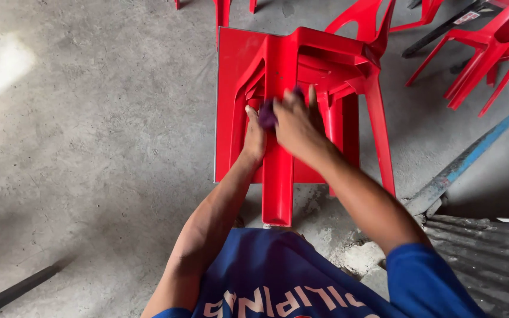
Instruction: Wiping down red plastic chairs and a red table with a cloth.
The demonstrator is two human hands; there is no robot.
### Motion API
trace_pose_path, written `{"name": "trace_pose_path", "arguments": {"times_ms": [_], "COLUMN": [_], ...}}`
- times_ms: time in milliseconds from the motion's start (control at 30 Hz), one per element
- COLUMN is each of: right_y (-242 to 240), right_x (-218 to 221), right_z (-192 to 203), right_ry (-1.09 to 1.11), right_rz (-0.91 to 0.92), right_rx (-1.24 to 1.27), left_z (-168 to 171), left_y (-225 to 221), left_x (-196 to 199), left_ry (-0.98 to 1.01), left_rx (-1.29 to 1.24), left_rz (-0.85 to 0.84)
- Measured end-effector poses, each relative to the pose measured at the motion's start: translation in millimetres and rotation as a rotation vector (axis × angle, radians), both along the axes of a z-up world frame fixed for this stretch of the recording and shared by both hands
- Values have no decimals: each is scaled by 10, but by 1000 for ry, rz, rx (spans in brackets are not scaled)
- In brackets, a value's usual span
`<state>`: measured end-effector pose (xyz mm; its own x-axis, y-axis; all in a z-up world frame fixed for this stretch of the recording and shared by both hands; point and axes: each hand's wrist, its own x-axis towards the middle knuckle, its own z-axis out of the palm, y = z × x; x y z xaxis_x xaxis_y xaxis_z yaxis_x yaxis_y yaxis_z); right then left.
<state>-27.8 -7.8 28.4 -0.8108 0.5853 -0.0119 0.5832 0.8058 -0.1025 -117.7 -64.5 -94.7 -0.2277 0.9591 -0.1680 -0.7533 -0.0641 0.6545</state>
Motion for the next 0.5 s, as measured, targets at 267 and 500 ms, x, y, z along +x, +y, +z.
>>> {"name": "trace_pose_path", "arguments": {"times_ms": [267, 500], "right_y": [1457, 337], "right_x": [-661, -11], "right_z": [-301, -154], "right_ry": [100, 154], "right_rz": [-88, -62], "right_rx": [290, 64], "left_z": [219, -86], "left_y": [-85, 26], "left_x": [228, 197], "left_ry": [479, 406], "left_rx": [-71, -103], "left_rz": [134, 134]}}
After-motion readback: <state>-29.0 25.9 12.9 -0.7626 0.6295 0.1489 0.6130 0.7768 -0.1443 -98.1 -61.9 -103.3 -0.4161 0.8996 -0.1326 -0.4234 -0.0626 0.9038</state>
